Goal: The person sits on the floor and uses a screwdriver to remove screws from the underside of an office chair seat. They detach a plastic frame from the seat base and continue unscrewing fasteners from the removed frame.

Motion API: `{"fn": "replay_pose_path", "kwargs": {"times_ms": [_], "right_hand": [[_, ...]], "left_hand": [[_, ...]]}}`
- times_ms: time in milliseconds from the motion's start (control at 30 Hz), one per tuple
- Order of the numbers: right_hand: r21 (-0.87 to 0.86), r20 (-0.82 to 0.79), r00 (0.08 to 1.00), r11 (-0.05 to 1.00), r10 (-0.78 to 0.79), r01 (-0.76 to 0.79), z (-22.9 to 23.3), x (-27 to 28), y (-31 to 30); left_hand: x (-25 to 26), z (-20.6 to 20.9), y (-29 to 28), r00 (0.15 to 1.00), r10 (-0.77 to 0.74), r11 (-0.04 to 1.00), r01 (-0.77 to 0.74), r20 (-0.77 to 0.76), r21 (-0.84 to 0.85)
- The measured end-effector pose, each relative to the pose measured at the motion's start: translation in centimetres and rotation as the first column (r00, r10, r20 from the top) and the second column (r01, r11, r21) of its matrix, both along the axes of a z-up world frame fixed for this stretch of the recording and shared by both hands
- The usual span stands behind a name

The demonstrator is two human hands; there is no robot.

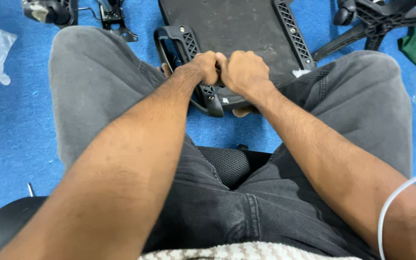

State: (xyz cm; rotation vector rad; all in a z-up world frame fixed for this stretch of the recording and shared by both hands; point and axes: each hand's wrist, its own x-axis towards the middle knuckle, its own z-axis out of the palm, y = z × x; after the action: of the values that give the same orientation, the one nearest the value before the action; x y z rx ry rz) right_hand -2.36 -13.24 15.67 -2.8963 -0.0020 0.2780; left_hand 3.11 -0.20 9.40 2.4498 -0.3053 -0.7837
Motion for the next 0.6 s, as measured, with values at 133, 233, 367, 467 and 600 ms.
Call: {"fn": "replay_pose_path", "kwargs": {"times_ms": [133, 233, 367, 467, 600], "right_hand": [[0.02, 0.05, 0.989, 0.99, 0.137, -0.138, -0.4, 0.7, -0.6], [-0.023, -0.103, 0.98, 0.985, 0.167, -0.171, -0.5, 1.2, -1.7], [0.074, -0.066, 0.885, 0.887, 0.46, -0.455, -0.2, 1.5, -3.1], [0.122, 0.008, 0.827, 0.82, 0.563, -0.559, 0.1, 1.3, -2.7], [0.054, -0.053, 0.918, 0.919, 0.393, -0.39, 0.3, 0.9, -0.6]], "left_hand": [[-0.4, 1.4, 1.0, 0.988, 0.043, 0.995, -0.029, -0.146, 0.098], [-0.6, 2.7, 1.8, 0.989, 0.036, 0.993, -0.02, -0.143, 0.115], [-0.3, 3.4, 2.0, 0.983, 0.081, 0.989, -0.059, -0.165, 0.136], [0.1, 3.3, 2.0, 0.992, 0.069, 0.993, -0.058, -0.109, 0.101], [0.4, 3.3, 2.7, 0.984, 0.154, 0.981, -0.141, -0.093, 0.132]]}}
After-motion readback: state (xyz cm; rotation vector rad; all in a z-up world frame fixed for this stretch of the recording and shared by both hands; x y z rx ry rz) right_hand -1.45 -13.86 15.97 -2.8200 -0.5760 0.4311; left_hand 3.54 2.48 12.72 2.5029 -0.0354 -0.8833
